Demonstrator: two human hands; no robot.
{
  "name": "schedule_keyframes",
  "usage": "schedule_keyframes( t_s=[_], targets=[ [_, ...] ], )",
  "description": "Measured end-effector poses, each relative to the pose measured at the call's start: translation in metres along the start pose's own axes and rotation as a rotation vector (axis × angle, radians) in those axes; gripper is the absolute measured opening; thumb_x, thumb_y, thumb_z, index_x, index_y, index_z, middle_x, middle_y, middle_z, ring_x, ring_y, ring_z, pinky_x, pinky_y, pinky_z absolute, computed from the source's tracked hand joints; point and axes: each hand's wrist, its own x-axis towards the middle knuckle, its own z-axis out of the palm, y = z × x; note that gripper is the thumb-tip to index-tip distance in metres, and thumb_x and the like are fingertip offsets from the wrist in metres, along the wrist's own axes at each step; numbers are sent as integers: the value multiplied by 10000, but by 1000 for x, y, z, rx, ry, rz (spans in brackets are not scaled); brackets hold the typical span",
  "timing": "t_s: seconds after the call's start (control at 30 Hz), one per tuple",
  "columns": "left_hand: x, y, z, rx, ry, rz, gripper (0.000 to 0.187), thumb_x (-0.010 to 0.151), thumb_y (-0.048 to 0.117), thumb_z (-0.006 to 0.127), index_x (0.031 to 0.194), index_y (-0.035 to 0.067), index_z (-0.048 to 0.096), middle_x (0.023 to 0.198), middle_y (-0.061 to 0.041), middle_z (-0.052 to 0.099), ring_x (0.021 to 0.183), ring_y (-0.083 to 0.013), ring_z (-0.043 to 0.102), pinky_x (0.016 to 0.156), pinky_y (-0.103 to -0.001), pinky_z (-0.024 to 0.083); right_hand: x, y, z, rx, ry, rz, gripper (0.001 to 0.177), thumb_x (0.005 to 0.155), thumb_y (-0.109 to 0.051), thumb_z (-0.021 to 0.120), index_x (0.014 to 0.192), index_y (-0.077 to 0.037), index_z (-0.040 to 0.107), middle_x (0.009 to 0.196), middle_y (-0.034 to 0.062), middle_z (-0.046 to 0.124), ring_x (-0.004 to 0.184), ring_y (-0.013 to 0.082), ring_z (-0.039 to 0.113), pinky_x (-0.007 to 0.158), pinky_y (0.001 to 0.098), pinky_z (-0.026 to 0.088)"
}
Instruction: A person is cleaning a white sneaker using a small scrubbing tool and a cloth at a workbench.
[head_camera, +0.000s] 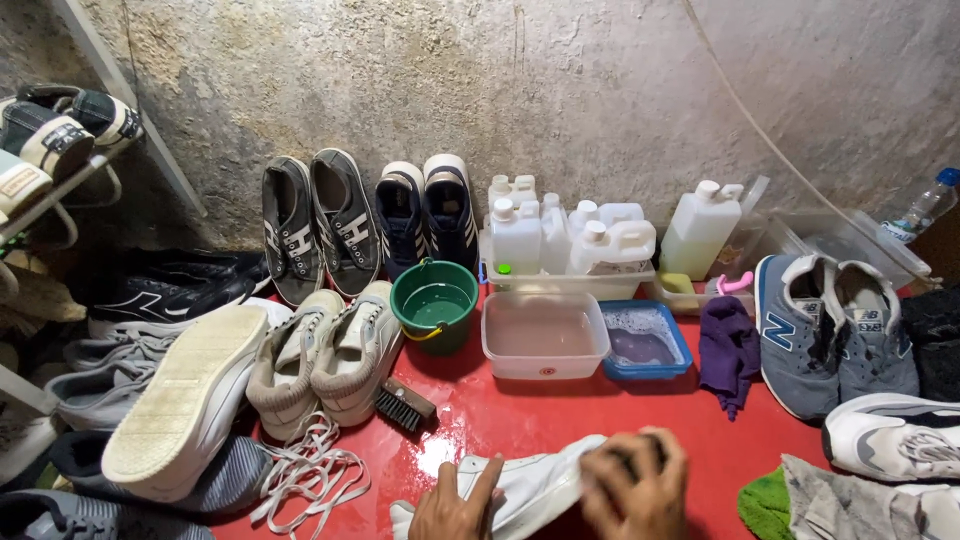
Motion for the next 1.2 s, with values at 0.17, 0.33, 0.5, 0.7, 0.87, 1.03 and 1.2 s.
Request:
schedule_keyframes(
  t_s=[0.17, 0.33, 0.5, 0.7, 0.87, 1.03, 1.2],
  targets=[
    [0, 5, -13, -64, -31, -6, 424, 972, 601, 513, 1367, 468, 588, 1018, -119, 533, 531, -319, 600, 470, -459, 503, 3, 17, 0, 125, -178, 71, 192, 875, -412, 663, 1008, -303, 748, 1091, -36, 660, 1143, 322, 502, 1026, 453, 398],
    [4, 7, -20, -65, -54, 2, 457, 961, 610, 546, 1398, 477, 570, 1029, -123, 530, 560, -324, 606, 502, -474, 512, 4, -18, -7, 111, -139, -70, 217, 728, -368, 781, 943, -347, 764, 1084, -86, 638, 1194, 373, 468, 1012, 486, 438],
    [13, 15, -61, -197, -243, -61, 452, 1004, 566, 510, 1430, 420, 546, 997, -134, 497, 621, -347, 591, 550, -510, 522, -2, -34, -3, -129, -8, 83, 195, 823, -418, 694, 992, -347, 760, 1145, -57, 650, 1222, 380, 454, 1080, 456, 414],
    [9, 15, -58, -196, -148, -30, 442, 993, 503, 573, 1423, 402, 570, 973, -136, 507, 608, -360, 582, 566, -517, 519, -22, -46, 2, -113, 43, -46, 223, 863, -442, 674, 1050, -352, 755, 1211, -30, 616, 1233, 430, 480, 1100, 484, 428],
    [12, 16, -67, -221, -221, -32, 433, 1001, 464, 583, 1424, 376, 553, 1019, -156, 506, 636, -377, 585, 587, -518, 504, -37, -71, 19, -167, 101, -147, 184, 763, -392, 774, 933, -333, 739, 1106, -26, 637, 1214, 459, 495, 976, 509, 502],
    [10, 16, -71, -226, -161, 4, 436, 1003, 468, 600, 1415, 328, 574, 952, -153, 496, 626, -366, 587, 575, -516, 526, -23, -94, 7, -208, 186, 139, 142, 859, -365, 708, 935, -267, 778, 1118, 20, 660, 1225, 415, 470, 1118, 451, 424],
    [10, 15, -70, -246, -186, 5, 451, 1020, 479, 566, 1446, 333, 542, 951, -141, 486, 620, -341, 576, 563, -491, 520, -30, -76, 9, -194, 81, 22, 172, 894, -379, 648, 984, -278, 755, 1178, -2, 616, 1261, 424, 442, 1150, 451, 394]
  ],
)
